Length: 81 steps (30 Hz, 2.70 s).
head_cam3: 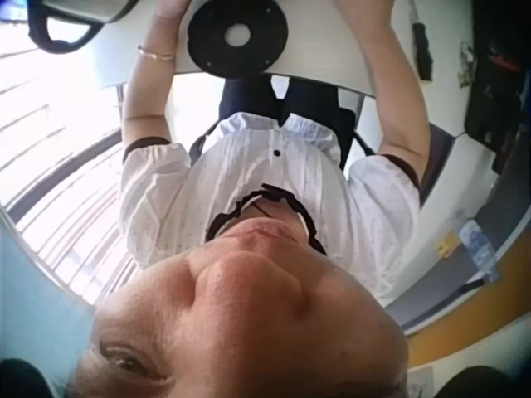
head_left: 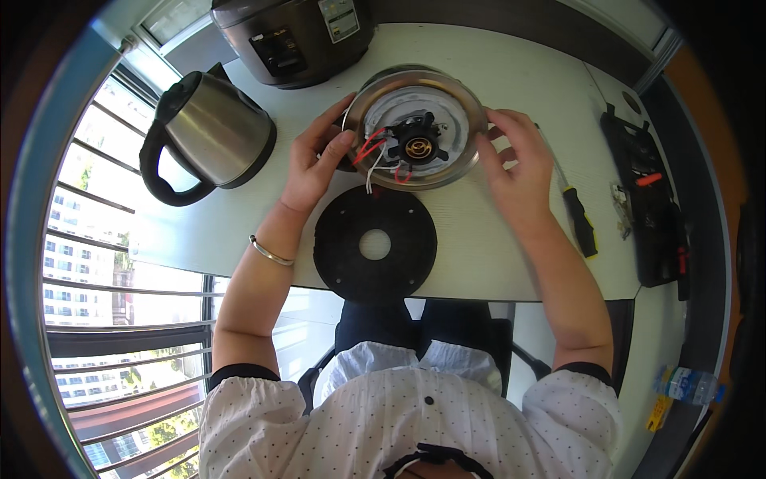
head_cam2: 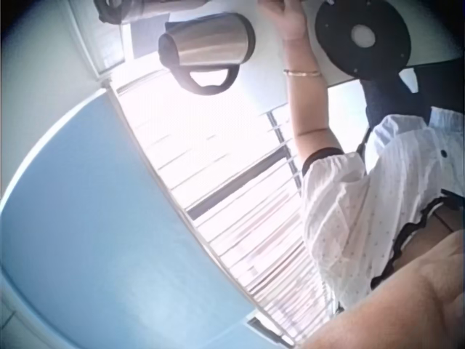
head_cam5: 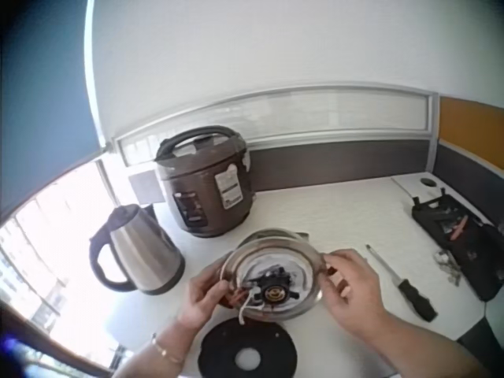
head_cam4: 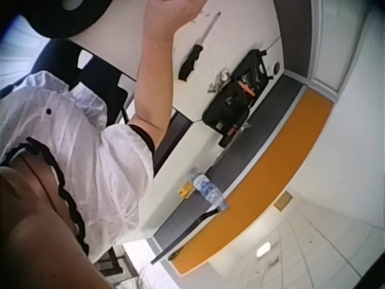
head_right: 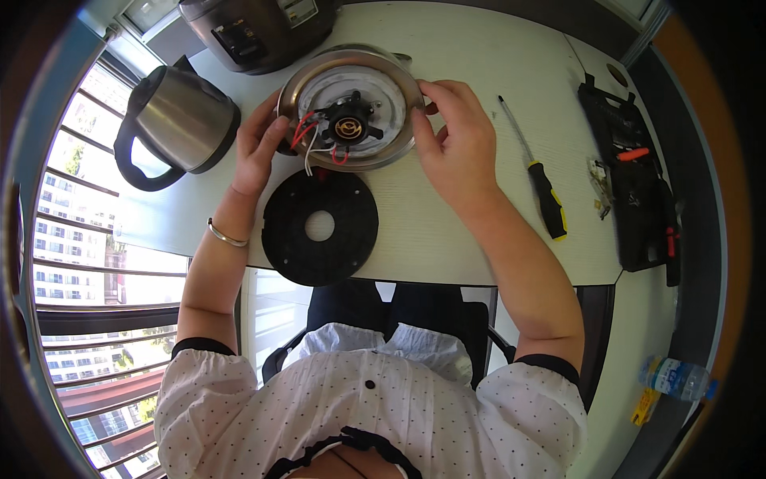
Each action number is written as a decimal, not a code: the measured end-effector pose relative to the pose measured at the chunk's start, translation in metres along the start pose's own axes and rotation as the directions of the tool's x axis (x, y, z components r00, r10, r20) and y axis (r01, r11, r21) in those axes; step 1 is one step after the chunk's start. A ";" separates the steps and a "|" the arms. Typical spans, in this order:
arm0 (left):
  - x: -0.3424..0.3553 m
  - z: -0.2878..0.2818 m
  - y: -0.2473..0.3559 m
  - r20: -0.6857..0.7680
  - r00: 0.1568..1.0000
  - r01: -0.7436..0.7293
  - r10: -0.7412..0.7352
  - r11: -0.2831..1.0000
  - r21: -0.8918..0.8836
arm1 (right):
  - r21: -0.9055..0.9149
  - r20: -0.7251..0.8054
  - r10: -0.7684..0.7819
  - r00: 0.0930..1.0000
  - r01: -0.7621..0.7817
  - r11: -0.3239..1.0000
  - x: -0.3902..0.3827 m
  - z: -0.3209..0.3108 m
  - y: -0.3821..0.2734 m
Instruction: The person uses a screwdriver to remove a screw from the base of an electric kettle. They then lift the base cover to expose the internal wiring and heating element. The person manipulates the wires and components inside the kettle base with their hands.
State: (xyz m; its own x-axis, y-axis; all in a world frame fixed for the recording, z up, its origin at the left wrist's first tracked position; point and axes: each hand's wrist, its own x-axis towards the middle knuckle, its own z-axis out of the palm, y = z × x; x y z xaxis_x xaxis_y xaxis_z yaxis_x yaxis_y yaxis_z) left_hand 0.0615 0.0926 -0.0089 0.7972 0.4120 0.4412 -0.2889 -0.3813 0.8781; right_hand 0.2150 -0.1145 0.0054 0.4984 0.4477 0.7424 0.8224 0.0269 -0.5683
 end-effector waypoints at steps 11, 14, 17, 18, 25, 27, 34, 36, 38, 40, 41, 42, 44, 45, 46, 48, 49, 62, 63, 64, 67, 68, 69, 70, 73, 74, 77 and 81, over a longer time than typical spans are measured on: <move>0.000 -0.001 -0.001 0.009 1.000 0.009 -0.009 1.000 0.011 | -0.127 -0.118 -0.143 0.983 0.128 0.984 0.003 -0.001 -0.006; 0.000 -0.001 -0.001 0.008 1.000 0.008 -0.008 1.000 -0.001 | -0.191 -0.106 -0.241 0.965 0.218 0.957 0.003 -0.004 -0.007; 0.000 0.000 0.000 0.011 1.000 0.012 -0.011 1.000 -0.021 | -0.199 -0.053 -0.239 0.970 0.224 0.954 -0.002 -0.001 -0.007; 0.000 0.000 0.000 0.012 1.000 0.014 -0.013 0.999 -0.029 | -0.195 -0.036 -0.227 0.973 0.216 0.957 -0.004 0.002 -0.008; -0.001 0.001 0.002 0.042 0.999 0.028 -0.026 0.998 -0.056 | -0.381 -0.013 -0.365 0.931 0.333 0.863 -0.005 0.015 -0.011; -0.001 0.002 0.003 0.049 0.998 0.029 -0.027 0.999 -0.042 | -0.420 -0.018 -0.376 0.926 0.335 0.844 -0.004 0.016 -0.011; -0.001 0.001 0.005 0.075 0.997 -0.028 0.022 0.996 0.080 | -0.475 -0.022 -0.322 0.946 0.274 0.836 -0.006 0.020 -0.013; -0.001 0.001 0.004 0.070 0.997 -0.042 0.035 0.994 0.102 | -0.496 0.003 -0.323 0.946 0.282 0.821 -0.007 0.019 -0.014; -0.001 0.001 0.002 0.067 0.997 -0.049 0.043 0.995 0.090 | -0.503 0.009 -0.333 0.943 0.292 0.814 -0.008 0.018 -0.013; -0.001 0.002 0.001 0.064 0.997 -0.054 0.049 0.995 0.079 | -0.511 0.020 -0.350 0.936 0.311 0.801 -0.008 0.018 -0.013; -0.001 0.002 0.001 0.064 0.997 -0.055 0.050 0.996 0.074 | -0.516 0.027 -0.363 0.932 0.324 0.793 -0.008 0.018 -0.014; -0.001 0.002 0.002 0.063 0.997 -0.056 0.052 0.996 0.069 | -0.521 0.035 -0.375 0.926 0.337 0.784 -0.008 0.018 -0.014; -0.001 0.002 0.002 0.065 0.996 -0.062 0.056 0.994 0.090 | -0.523 0.050 -0.407 0.912 0.371 0.767 -0.008 0.018 -0.011; -0.001 0.002 0.003 0.065 0.996 -0.064 0.058 0.993 0.101 | -0.523 0.058 -0.423 0.904 0.388 0.759 -0.008 0.018 -0.010; -0.002 0.001 0.005 0.085 0.995 -0.058 0.048 0.992 0.114 | -0.522 0.069 -0.433 0.899 0.402 0.752 -0.008 0.018 -0.010; -0.002 0.000 0.008 0.123 0.992 -0.046 0.029 0.989 0.143 | -0.519 0.093 -0.452 0.887 0.430 0.739 -0.007 0.017 -0.010; -0.002 0.000 0.008 0.120 0.992 -0.049 0.032 0.989 0.141 | -0.515 0.108 -0.468 0.877 0.452 0.728 -0.007 0.017 -0.010; -0.001 0.000 0.008 0.116 0.992 -0.057 0.040 0.987 0.150 | -0.508 0.132 -0.443 0.887 0.444 0.738 -0.004 0.014 -0.013; -0.001 0.000 0.008 0.118 0.992 -0.063 0.045 0.986 0.152 | -0.520 0.122 -0.418 0.900 0.417 0.746 -0.005 0.014 -0.016; -0.001 -0.001 0.007 0.119 0.992 -0.064 0.046 0.986 0.152 | -0.524 0.116 -0.411 0.904 0.407 0.748 -0.005 0.015 -0.017; -0.001 -0.001 0.005 0.120 0.992 -0.060 0.043 0.988 0.141 | -0.538 0.100 -0.400 0.911 0.388 0.749 -0.006 0.017 -0.018; -0.001 -0.001 0.005 0.119 0.992 -0.055 0.040 0.990 0.131 | -0.542 0.096 -0.406 0.909 0.389 0.745 -0.006 0.017 -0.017; -0.001 0.000 0.005 0.118 0.992 -0.050 0.036 0.991 0.121 | -0.546 0.091 -0.411 0.907 0.391 0.741 -0.006 0.017 -0.016; -0.001 0.000 0.005 0.120 0.992 -0.050 0.037 0.993 0.108 | -0.543 0.097 -0.421 0.902 0.402 0.737 -0.006 0.017 -0.014; -0.001 0.000 0.006 0.125 0.991 -0.053 0.042 0.994 0.094 | -0.538 0.117 -0.441 0.890 0.430 0.725 -0.006 0.017 -0.013; -0.001 -0.001 0.007 0.126 0.991 -0.056 0.042 0.993 0.106 | -0.541 0.127 -0.442 0.888 0.436 0.720 -0.006 0.017 -0.014; -0.002 -0.003 0.006 0.132 0.990 -0.064 0.045 0.988 0.144 | -0.534 0.144 -0.451 0.881 0.453 0.714 -0.006 0.019 -0.014; 0.000 -0.003 0.005 0.138 0.989 -0.084 0.060 0.982 0.172 | -0.545 0.164 -0.427 0.889 0.443 0.712 -0.006 0.018 -0.018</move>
State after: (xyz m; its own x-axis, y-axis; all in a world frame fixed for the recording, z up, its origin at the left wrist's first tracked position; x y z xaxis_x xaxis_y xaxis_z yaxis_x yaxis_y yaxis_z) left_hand 0.0583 0.0936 -0.0044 0.8442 0.2699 0.4632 -0.2589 -0.5512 0.7932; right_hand 0.1926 -0.1016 0.0043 0.0468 0.5329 0.8449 0.9557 -0.2699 0.1173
